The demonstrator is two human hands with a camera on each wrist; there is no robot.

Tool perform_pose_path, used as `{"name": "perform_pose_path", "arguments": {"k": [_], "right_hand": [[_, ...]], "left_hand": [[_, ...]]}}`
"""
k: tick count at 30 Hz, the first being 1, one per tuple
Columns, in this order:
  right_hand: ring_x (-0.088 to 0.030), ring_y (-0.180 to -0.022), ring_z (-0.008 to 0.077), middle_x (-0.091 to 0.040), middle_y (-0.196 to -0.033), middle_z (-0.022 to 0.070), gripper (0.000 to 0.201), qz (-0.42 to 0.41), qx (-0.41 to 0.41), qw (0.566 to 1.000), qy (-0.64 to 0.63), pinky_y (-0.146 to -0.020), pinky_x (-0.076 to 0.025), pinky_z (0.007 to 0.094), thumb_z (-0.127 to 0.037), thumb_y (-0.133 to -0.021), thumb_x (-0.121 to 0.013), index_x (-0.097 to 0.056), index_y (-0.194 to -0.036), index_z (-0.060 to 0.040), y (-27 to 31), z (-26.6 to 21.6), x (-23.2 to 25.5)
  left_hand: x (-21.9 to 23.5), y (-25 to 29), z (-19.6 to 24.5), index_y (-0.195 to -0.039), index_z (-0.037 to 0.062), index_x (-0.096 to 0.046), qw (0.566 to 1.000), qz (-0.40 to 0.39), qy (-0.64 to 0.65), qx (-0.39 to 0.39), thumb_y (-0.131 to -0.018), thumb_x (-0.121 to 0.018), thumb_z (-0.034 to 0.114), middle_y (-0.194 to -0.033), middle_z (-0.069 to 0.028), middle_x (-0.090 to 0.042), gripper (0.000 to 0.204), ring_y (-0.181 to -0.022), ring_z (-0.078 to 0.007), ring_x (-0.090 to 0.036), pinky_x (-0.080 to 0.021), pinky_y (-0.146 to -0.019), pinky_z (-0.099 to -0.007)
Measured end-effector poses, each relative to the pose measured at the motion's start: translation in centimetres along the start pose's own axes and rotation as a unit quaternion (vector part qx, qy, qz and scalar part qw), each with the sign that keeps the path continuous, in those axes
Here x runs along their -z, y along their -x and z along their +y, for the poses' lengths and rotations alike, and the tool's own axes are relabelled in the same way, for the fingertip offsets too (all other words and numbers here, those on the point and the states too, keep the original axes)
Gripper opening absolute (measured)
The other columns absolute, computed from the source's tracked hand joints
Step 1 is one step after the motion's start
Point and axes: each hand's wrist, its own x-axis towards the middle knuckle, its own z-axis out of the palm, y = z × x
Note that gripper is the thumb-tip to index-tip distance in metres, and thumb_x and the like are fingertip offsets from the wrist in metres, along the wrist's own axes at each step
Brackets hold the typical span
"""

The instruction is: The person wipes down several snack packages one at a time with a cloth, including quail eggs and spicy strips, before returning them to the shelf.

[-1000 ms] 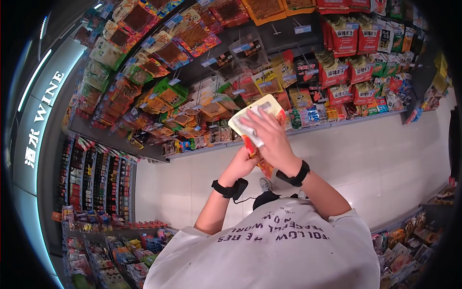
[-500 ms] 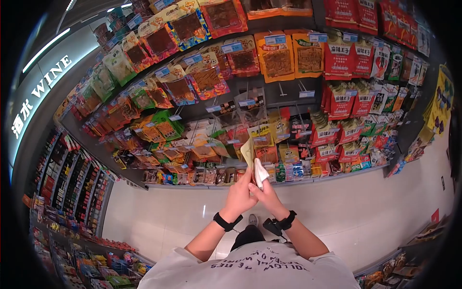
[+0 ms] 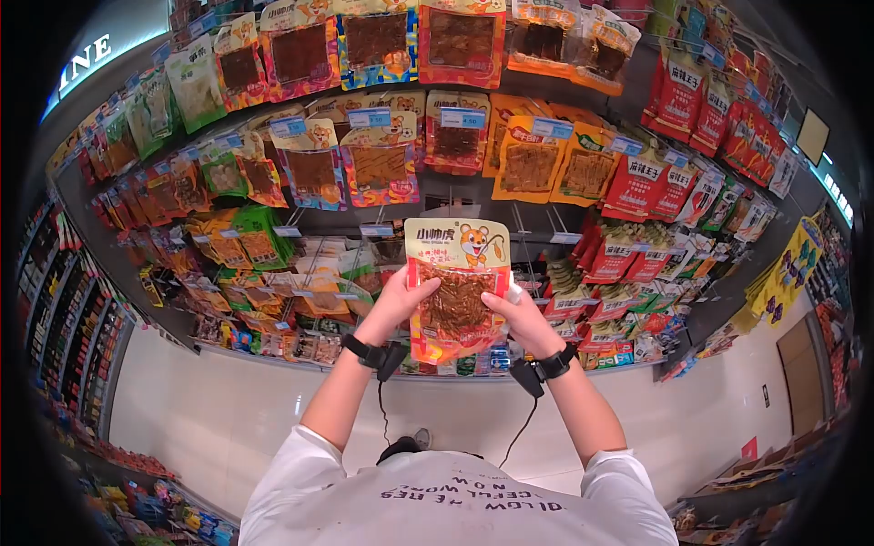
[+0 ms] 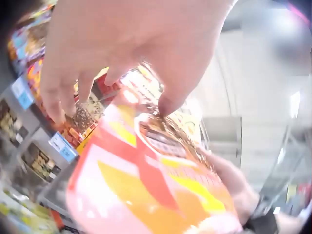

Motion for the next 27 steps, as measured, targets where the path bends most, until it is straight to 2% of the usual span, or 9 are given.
{"name": "perform_pose_path", "arguments": {"k": [5, 6, 7, 11, 14, 16, 19, 23, 27], "right_hand": [[-0.062, -0.1, 0.0107, -0.063, -0.117, 0.0034, 0.035, 0.026, -0.075, 0.99, 0.114, -0.085, -0.051, 0.0288, -0.019, -0.096, -0.058, -0.053, -0.128, -0.0026, -6.7, -1.9, 1.5], [-0.064, -0.091, 0.0103, -0.065, -0.111, 0.0038, 0.034, 0.051, -0.07, 0.986, 0.145, -0.076, -0.053, 0.0272, -0.02, -0.096, -0.058, -0.055, -0.125, -0.0017, -7.3, -3.0, 1.8], [-0.064, -0.087, 0.011, -0.066, -0.107, 0.0044, 0.035, 0.058, 0.008, 0.986, 0.157, -0.07, -0.053, 0.0265, -0.021, -0.095, -0.059, -0.056, -0.124, -0.0012, -8.5, -3.7, 1.9], [-0.064, -0.087, 0.0103, -0.065, -0.105, 0.0026, 0.036, 0.077, 0.066, 0.975, 0.2, -0.075, -0.053, 0.0268, -0.02, -0.094, -0.059, -0.056, -0.124, -0.0003, -12.1, -9.0, 0.5], [-0.065, -0.098, 0.0194, -0.064, -0.115, 0.0107, 0.034, 0.031, 0.131, 0.93, 0.342, -0.08, -0.051, 0.0321, -0.021, -0.091, -0.061, -0.06, -0.12, -0.0037, -17.7, -9.6, 0.9], [-0.059, -0.116, 0.0324, -0.052, -0.136, 0.02, 0.031, 0.029, 0.301, 0.687, 0.661, -0.09, -0.049, 0.0395, -0.021, -0.088, -0.063, -0.063, -0.118, -0.0134, -20.5, -9.8, 0.1], [-0.048, -0.125, 0.0394, -0.035, -0.148, 0.0231, 0.031, 0.045, 0.256, 0.696, 0.669, -0.097, -0.045, 0.0435, -0.018, -0.085, -0.064, -0.065, -0.116, -0.0216, -22.2, -10.0, -1.6], [-0.059, -0.109, 0.0387, -0.038, -0.148, 0.0183, 0.031, 0.088, 0.251, 0.662, 0.701, -0.087, -0.051, 0.0435, -0.016, -0.079, -0.067, -0.065, -0.11, -0.019, -19.2, -11.4, -4.3], [-0.064, -0.099, 0.0363, -0.041, -0.147, 0.0153, 0.029, 0.071, 0.347, 0.628, 0.693, -0.081, -0.053, 0.0423, -0.013, -0.077, -0.068, -0.066, -0.106, -0.0156, -18.0, -13.6, -4.8]], "left_hand": [[3.7, -6.0, 0.5, -0.118, -0.0013, -0.057, 0.996, -0.007, 0.075, -0.038, -0.096, -0.058, 0.016, -0.111, -0.0052, -0.066, 0.028, -0.1, -0.0098, -0.06, -0.047, -0.09, -0.0275], [5.1, -7.7, -0.1, -0.116, -0.0013, -0.058, 0.998, 0.026, 0.05, -0.041, -0.096, -0.058, 0.015, -0.107, -0.0049, -0.067, 0.026, -0.095, -0.0091, -0.061, -0.049, -0.086, -0.0272], [5.4, -8.6, 1.0, -0.114, -0.002, -0.059, 0.996, 0.065, 0.063, -0.023, -0.096, -0.059, 0.015, -0.105, -0.0054, -0.067, 0.025, -0.093, -0.0093, -0.062, -0.049, -0.084, -0.0274], [7.6, -14.5, 0.6, -0.112, -0.0021, -0.06, 0.992, 0.083, -0.005, -0.091, -0.094, -0.059, 0.013, -0.103, -0.0063, -0.069, 0.023, -0.092, -0.0116, -0.063, -0.049, -0.083, -0.0279], [7.8, -18.3, -0.3, -0.116, -0.0018, -0.061, 0.991, 0.057, -0.031, -0.113, -0.091, -0.06, 0.013, -0.107, -0.0099, -0.069, 0.029, -0.097, -0.0167, -0.064, -0.048, -0.086, -0.0305], [7.8, -20.3, -0.8, -0.116, -0.0015, -0.061, 0.989, 0.061, -0.037, -0.127, -0.091, -0.061, 0.014, -0.108, -0.0108, -0.069, 0.03, -0.098, -0.0186, -0.064, -0.047, -0.087, -0.0312], [7.4, -21.8, -1.5, -0.117, -0.0009, -0.061, 0.989, 0.059, -0.039, -0.133, -0.09, -0.062, 0.017, -0.109, -0.0128, -0.069, 0.032, -0.1, -0.0232, -0.065, -0.047, -0.089, -0.0332], [7.4, -21.8, 0.8, -0.117, -0.0016, -0.06, 0.988, 0.033, -0.041, -0.144, -0.091, -0.062, 0.017, -0.11, -0.0114, -0.068, 0.032, -0.101, -0.0203, -0.063, -0.046, -0.09, -0.0323], [6.4, -21.5, 3.0, -0.119, -0.002, -0.058, 0.986, -0.044, 0.06, -0.146, -0.093, -0.06, 0.013, -0.112, -0.0069, -0.065, 0.03, -0.101, -0.0126, -0.06, -0.047, -0.09, -0.0293]]}}
